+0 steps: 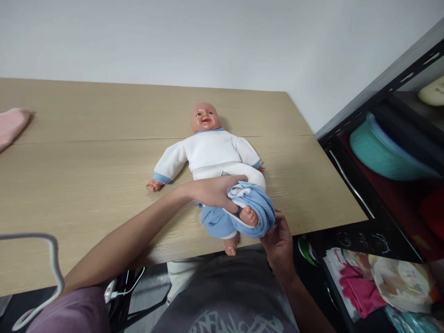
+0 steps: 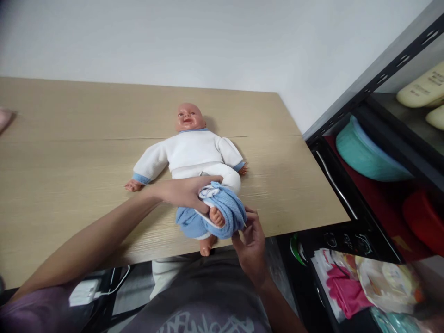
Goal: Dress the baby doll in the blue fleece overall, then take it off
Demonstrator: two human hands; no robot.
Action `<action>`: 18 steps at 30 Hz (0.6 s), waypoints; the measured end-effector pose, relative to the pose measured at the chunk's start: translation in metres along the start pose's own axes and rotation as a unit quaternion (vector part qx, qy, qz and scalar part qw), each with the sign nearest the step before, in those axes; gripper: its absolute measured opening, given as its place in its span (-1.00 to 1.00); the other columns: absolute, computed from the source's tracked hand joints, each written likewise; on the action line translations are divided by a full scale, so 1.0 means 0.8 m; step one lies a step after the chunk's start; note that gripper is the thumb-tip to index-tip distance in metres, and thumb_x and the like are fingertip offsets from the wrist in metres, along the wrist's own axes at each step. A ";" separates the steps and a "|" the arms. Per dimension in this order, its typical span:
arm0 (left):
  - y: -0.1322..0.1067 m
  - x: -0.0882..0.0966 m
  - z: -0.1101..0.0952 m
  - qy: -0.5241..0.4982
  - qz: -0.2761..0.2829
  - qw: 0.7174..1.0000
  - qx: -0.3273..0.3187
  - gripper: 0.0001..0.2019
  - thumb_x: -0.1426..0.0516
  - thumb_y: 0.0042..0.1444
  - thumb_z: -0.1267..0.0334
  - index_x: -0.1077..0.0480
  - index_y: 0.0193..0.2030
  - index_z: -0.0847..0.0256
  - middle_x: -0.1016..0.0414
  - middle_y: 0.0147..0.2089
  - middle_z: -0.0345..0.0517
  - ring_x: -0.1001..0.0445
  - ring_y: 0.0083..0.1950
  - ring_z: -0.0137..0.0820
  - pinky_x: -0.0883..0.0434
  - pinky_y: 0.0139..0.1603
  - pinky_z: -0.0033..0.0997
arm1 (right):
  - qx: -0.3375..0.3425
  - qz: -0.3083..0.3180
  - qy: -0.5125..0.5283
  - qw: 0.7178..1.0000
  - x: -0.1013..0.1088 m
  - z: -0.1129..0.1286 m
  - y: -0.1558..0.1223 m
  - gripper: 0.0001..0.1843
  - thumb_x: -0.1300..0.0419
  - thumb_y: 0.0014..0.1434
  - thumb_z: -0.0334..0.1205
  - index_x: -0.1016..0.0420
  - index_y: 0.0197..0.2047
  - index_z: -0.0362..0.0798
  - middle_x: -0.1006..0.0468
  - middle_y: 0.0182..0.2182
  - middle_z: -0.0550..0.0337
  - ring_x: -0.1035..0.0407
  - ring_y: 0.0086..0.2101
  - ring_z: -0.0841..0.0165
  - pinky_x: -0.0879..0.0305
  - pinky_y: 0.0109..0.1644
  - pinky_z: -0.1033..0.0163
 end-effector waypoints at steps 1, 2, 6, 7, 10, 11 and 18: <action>0.000 -0.001 -0.002 0.006 0.006 1.000 -0.011 -0.39 -0.36 0.05 0.11 -0.34 0.24 0.14 -0.56 0.05 -0.10 -0.56 0.08 -0.13 -0.40 0.00 -0.28 | -0.001 0.003 -0.004 1.000 0.001 0.003 0.002 -0.68 -0.51 0.28 -0.13 -0.56 0.03 0.12 -0.60 0.08 0.08 -0.56 0.05 0.17 -0.50 0.19 0.07; 0.000 -0.002 -0.004 0.019 0.010 1.000 -0.021 -0.44 -0.36 0.06 0.11 -0.37 0.19 0.14 -0.57 0.02 -0.11 -0.56 0.03 -0.15 -0.40 -0.02 -0.28 | -0.004 0.009 -0.007 1.000 0.002 0.007 0.004 -0.68 -0.50 0.29 -0.09 -0.56 0.05 0.13 -0.60 0.03 0.09 -0.55 0.01 0.16 -0.49 0.17 0.05; 0.000 -0.001 -0.012 0.062 -0.014 0.997 -0.040 -0.55 -0.38 0.07 0.09 -0.41 0.05 0.14 -0.57 -0.11 -0.18 -0.54 -0.11 -0.22 -0.34 -0.13 -0.32 | -0.005 0.070 -0.018 0.997 0.000 0.025 0.016 -0.63 -0.40 0.36 0.10 -0.58 0.13 0.15 -0.55 0.04 0.08 -0.49 0.07 0.06 -0.45 0.23 -0.02; 0.001 -0.001 -0.014 0.066 -0.016 0.997 -0.043 -0.58 -0.38 0.07 0.10 -0.42 0.02 0.13 -0.56 -0.14 -0.20 -0.52 -0.14 -0.25 -0.33 -0.15 -0.33 | 0.002 0.088 -0.028 0.996 -0.001 0.029 0.020 -0.65 -0.40 0.36 0.12 -0.60 0.09 0.13 -0.54 0.06 0.07 -0.48 0.09 0.05 -0.44 0.25 -0.02; 0.000 0.000 -0.015 0.068 -0.003 0.996 -0.050 -0.69 -0.40 0.08 0.16 -0.44 -0.10 0.12 -0.53 -0.22 -0.27 -0.47 -0.20 -0.32 -0.30 -0.18 -0.36 | 0.005 0.110 -0.053 0.993 -0.001 0.025 0.038 -0.69 -0.41 0.37 0.14 -0.61 -0.08 0.09 -0.56 -0.05 0.08 -0.49 -0.03 0.09 -0.47 0.12 0.03; -0.001 0.000 -0.014 0.065 0.005 0.996 -0.053 -0.71 -0.40 0.10 0.16 -0.45 -0.12 0.13 -0.53 -0.23 -0.27 -0.47 -0.21 -0.32 -0.30 -0.18 -0.36 | -0.002 0.103 -0.052 0.993 0.000 0.019 0.046 -0.68 -0.42 0.37 0.16 -0.60 -0.10 0.09 -0.57 -0.13 0.12 -0.48 -0.12 0.13 -0.47 0.03 0.06; 0.000 -0.001 -0.005 0.033 0.036 0.996 -0.077 -0.67 -0.40 0.23 0.01 -0.56 -0.01 0.14 -0.63 -0.14 -0.23 -0.55 -0.12 -0.28 -0.36 -0.10 -0.37 | -0.084 0.118 0.010 0.989 0.000 -0.021 0.080 -0.54 -0.43 0.30 0.31 -0.60 -0.02 0.13 -0.58 -0.18 0.17 -0.45 -0.20 0.14 -0.44 -0.06 0.06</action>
Point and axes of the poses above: each hand's wrist, its own y-axis towards the middle knuckle, its own x-axis out of the back of the hand, z = x × y, the point moved 8 cm from there along y, towards the middle knuckle
